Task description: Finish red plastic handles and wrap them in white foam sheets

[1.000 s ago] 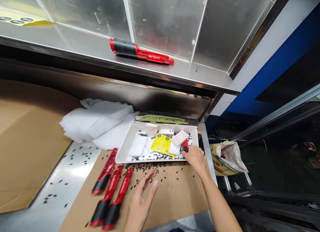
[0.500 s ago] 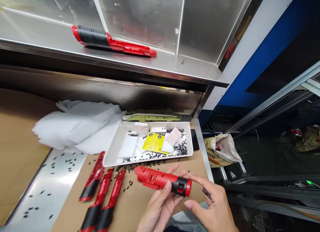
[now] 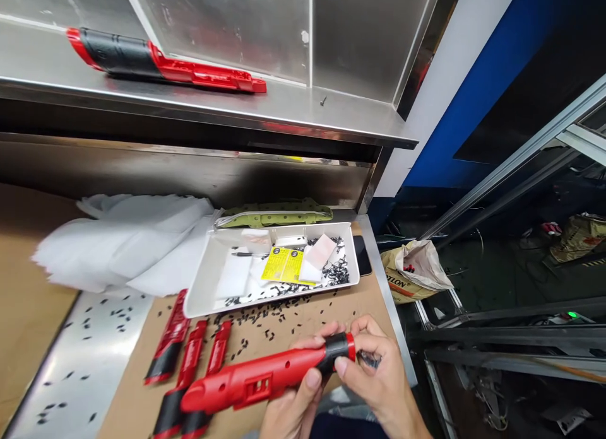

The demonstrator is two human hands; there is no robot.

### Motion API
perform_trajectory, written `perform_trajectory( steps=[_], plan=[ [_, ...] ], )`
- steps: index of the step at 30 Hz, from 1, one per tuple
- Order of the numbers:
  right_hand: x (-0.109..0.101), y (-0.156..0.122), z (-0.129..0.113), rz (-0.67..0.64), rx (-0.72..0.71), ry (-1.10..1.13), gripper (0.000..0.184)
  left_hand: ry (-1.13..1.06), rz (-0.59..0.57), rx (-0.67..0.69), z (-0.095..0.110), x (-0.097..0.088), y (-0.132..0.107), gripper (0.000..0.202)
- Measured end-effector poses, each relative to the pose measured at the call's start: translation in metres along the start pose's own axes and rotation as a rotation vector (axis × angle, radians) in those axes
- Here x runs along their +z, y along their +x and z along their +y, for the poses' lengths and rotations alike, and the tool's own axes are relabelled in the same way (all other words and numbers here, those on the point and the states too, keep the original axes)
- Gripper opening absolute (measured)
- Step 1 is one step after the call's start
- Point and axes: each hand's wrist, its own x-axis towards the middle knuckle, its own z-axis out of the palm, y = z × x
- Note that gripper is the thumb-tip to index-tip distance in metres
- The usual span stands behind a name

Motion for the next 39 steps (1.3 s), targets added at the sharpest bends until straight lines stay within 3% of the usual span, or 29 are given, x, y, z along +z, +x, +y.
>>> perform_trajectory(
  steps=[6,9,11,14,16,18,20,23,26,30,33,35,39],
  plan=[
    [-0.004,0.001,-0.002,0.002,-0.001,-0.010,0.029,0.026,0.047,0.009,-0.001,0.012,-0.003,0.040],
    [-0.004,0.003,0.003,0.022,-0.032,-0.014,0.026,0.107,-0.026,0.014,0.000,0.009,-0.001,0.035],
    [-0.004,0.004,0.007,0.042,-0.054,-0.030,0.021,0.209,-0.070,0.080,0.001,0.008,-0.001,0.028],
    [-0.002,0.007,0.012,0.092,-0.068,-0.060,0.015,0.361,-0.050,0.290,0.000,0.013,-0.007,0.017],
    [-0.002,0.007,0.013,0.103,-0.062,-0.055,0.013,0.392,-0.023,0.396,-0.001,0.019,-0.012,0.013],
    [-0.002,0.005,0.011,0.077,-0.050,-0.017,0.013,0.352,0.003,0.415,-0.002,0.023,-0.013,0.014],
    [-0.005,0.004,0.007,0.012,-0.038,0.039,0.017,0.297,0.018,0.358,-0.002,0.020,-0.009,0.020],
    [-0.012,0.002,0.000,-0.066,-0.026,0.103,0.031,0.169,-0.013,0.151,-0.001,0.006,0.003,0.031],
    [-0.018,0.000,-0.005,0.008,-0.063,0.037,0.035,-0.022,0.024,-0.012,0.005,-0.003,0.012,0.040],
    [-0.020,-0.008,-0.010,0.077,-0.123,-0.097,0.040,-0.125,0.010,-0.114,0.016,0.004,0.008,0.036],
    [-0.018,-0.016,-0.013,-0.109,0.003,-0.103,0.045,-0.094,0.000,-0.108,0.017,0.007,0.006,0.035],
    [-0.018,-0.020,-0.013,-0.249,0.116,-0.075,0.058,-0.061,0.005,-0.086,0.014,0.004,0.008,0.038],
    [-0.017,-0.021,-0.008,-0.410,0.224,0.066,0.065,-0.011,-0.035,-0.100,0.011,-0.003,0.012,0.041]
  ],
)
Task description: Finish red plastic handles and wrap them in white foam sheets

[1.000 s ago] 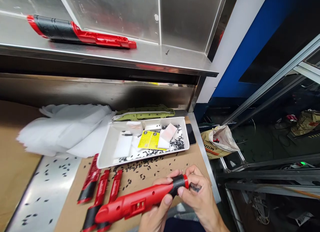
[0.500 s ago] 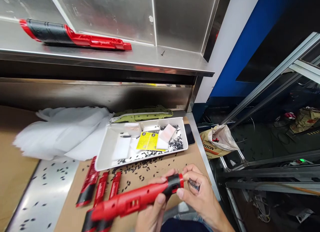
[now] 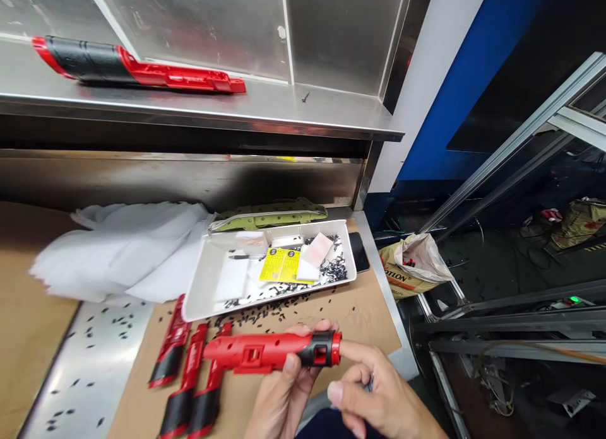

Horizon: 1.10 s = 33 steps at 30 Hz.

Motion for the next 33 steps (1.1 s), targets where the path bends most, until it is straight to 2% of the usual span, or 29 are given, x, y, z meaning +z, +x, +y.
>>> perform_trajectory(
  steps=[1,3,5,7,10,12,16,18,20,22,25,27,30,33],
  plan=[
    [0.000,0.001,0.002,-0.013,0.012,-0.004,0.061,0.013,-0.019,-0.013,0.001,0.001,-0.001,0.041],
    [0.001,0.002,0.005,0.041,0.017,-0.145,0.047,0.040,-0.042,-0.020,0.005,0.005,-0.004,0.040],
    [0.001,0.001,0.006,0.130,-0.022,-0.421,0.030,0.065,-0.042,-0.009,0.009,0.009,-0.007,0.039],
    [-0.001,0.000,0.005,0.155,-0.109,-0.733,0.015,0.082,-0.044,-0.010,0.012,0.011,-0.007,0.040],
    [-0.006,-0.003,0.003,0.128,-0.233,-1.095,0.017,0.110,-0.048,-0.026,0.014,0.008,-0.003,0.040],
    [-0.010,-0.004,0.002,0.127,-0.259,-1.164,0.025,0.117,-0.041,-0.014,0.016,0.007,0.000,0.040],
    [-0.021,-0.007,0.004,0.238,-0.189,-0.902,0.040,0.140,-0.028,0.053,0.027,0.005,0.005,0.046],
    [-0.030,-0.009,0.006,0.341,-0.130,-0.789,0.044,0.220,0.039,0.126,0.034,0.000,0.009,0.048],
    [-0.038,-0.012,0.006,0.406,-0.114,-0.743,0.042,0.360,0.114,0.225,0.040,-0.007,0.013,0.046],
    [-0.042,-0.015,0.004,0.413,-0.130,-0.711,0.035,0.471,0.151,0.301,0.044,-0.013,0.016,0.044],
    [-0.032,-0.015,0.001,0.333,-0.106,-0.554,0.038,0.342,0.120,0.241,0.046,-0.014,0.013,0.049],
    [-0.017,-0.012,0.001,0.172,-0.074,-0.309,0.049,0.188,0.070,0.171,0.046,-0.009,0.006,0.053],
    [0.003,-0.002,0.004,-0.043,-0.050,0.103,0.069,0.111,0.019,0.146,0.042,0.001,-0.004,0.051],
    [0.012,0.008,0.007,-0.138,-0.050,0.371,0.069,0.086,0.000,0.132,0.038,0.007,-0.008,0.053]
  ],
)
